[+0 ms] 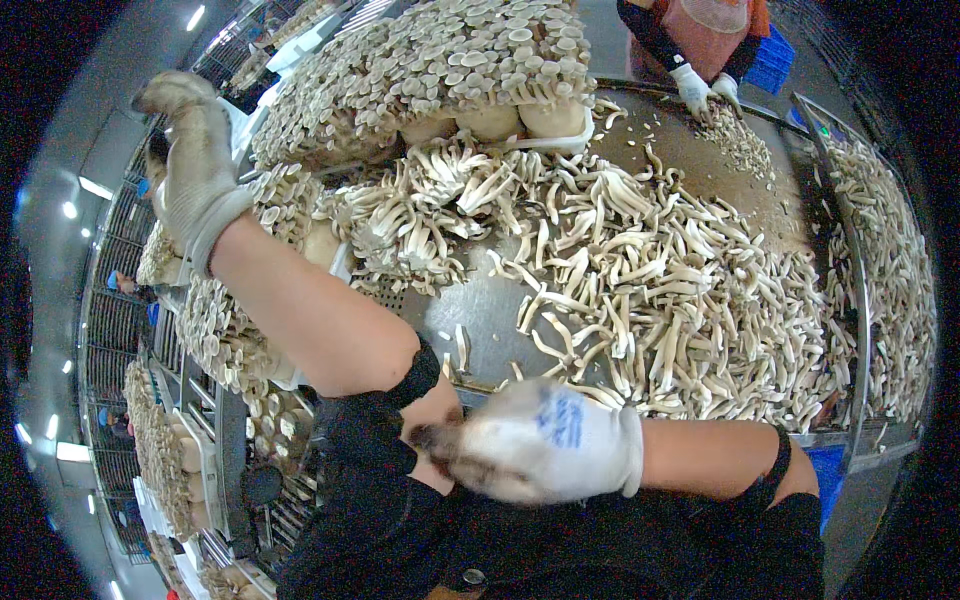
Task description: Sorting mushrooms on an industrial conveyor table into various grades or piles.
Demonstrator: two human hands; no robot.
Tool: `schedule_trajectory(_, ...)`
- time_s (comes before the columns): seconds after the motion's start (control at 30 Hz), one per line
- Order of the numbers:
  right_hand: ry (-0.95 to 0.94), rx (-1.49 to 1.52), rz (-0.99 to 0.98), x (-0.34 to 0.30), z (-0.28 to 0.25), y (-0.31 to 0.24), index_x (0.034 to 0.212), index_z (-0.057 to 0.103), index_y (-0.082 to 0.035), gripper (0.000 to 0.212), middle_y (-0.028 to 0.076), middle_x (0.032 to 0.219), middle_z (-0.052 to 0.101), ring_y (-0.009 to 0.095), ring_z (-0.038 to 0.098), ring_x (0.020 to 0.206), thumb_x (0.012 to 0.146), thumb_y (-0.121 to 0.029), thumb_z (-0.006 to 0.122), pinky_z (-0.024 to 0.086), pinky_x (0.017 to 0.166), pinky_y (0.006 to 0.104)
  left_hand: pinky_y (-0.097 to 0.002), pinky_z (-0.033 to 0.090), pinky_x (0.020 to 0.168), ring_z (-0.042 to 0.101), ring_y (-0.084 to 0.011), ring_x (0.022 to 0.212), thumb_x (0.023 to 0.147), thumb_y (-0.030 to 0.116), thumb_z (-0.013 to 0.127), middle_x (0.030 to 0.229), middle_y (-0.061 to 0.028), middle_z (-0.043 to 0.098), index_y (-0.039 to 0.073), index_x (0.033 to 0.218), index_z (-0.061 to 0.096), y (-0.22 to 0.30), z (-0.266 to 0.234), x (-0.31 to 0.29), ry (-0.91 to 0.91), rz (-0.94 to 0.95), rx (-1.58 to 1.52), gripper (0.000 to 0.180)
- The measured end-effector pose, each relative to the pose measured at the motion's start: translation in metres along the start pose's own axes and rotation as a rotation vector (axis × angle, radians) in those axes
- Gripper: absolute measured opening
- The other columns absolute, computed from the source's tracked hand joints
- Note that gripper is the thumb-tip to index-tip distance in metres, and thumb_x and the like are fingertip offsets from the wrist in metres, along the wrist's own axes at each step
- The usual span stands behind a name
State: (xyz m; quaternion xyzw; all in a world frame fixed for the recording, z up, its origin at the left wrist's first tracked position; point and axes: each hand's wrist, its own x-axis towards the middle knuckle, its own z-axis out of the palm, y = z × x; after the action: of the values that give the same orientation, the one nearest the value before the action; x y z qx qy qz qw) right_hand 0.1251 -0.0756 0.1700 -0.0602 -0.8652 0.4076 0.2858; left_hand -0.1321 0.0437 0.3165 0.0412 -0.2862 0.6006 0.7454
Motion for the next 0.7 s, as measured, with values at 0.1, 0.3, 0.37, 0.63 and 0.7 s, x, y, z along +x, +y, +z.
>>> schedule_trajectory(0.1,0.334,0.093,0.319,-0.003,-0.003,0.016,0.096,0.059,-0.001,0.018,0.015,0.074,0.059,0.03,0.059,0.068,0.083,-0.014,0.057,0.048,0.061,0.0361,-0.0407,0.045,0.077,0.049,-0.0252,0.09,0.064,0.007,0.051,0.095,-0.0147,0.048,-0.003,0.106,0.047,-0.013,0.009,-0.012,0.018,-0.057,0.01,0.043)
schedule_trajectory(0.3,0.237,0.222,0.304,-0.006,-0.002,0.005,0.099,0.059,0.002,0.022,0.015,0.087,0.064,0.024,0.064,0.078,0.083,-0.013,0.06,0.049,0.068,0.031,-0.0382,0.041,0.085,0.049,-0.0212,0.092,0.073,0.005,0.053,0.096,-0.0127,0.048,-0.002,0.103,0.045,-0.039,0.034,-0.031,-0.181,-0.26,0.111,0.032)
schedule_trajectory(0.37,0.278,0.281,0.335,-0.004,-0.002,0.004,0.1,0.059,0.001,0.023,0.015,0.087,0.064,0.025,0.064,0.078,0.082,-0.014,0.062,0.049,0.068,0.0319,-0.0369,0.042,0.083,0.05,-0.0204,0.091,0.073,0.005,0.054,0.094,-0.0122,0.049,-0.001,0.102,0.047,-0.04,0.042,-0.028,-0.193,-0.27,0.17,0.03)
schedule_trajectory(0.63,0.167,0.083,0.128,0.008,-0.008,-0.019,0.095,0.056,0.0,0.043,0.014,0.073,0.06,0.03,0.06,0.068,0.072,-0.034,0.071,0.048,0.06,0.0355,-0.0347,0.043,0.076,0.051,-0.0175,0.08,0.072,0.005,0.055,0.082,-0.0078,0.05,0.003,0.092,0.05,-0.101,0.004,-0.045,-0.472,-0.57,0.447,0.021)
schedule_trajectory(0.7,0.153,0.122,0.201,0.017,-0.006,-0.022,0.095,0.057,-0.001,0.054,0.014,0.068,0.059,0.031,0.06,0.066,0.065,-0.042,0.076,0.048,0.06,0.0367,-0.0348,0.044,0.074,0.051,-0.0169,0.078,0.072,0.005,0.055,0.079,-0.0064,0.05,0.004,0.09,0.05,-0.094,0.005,-0.033,-0.566,-0.674,0.528,0.019)
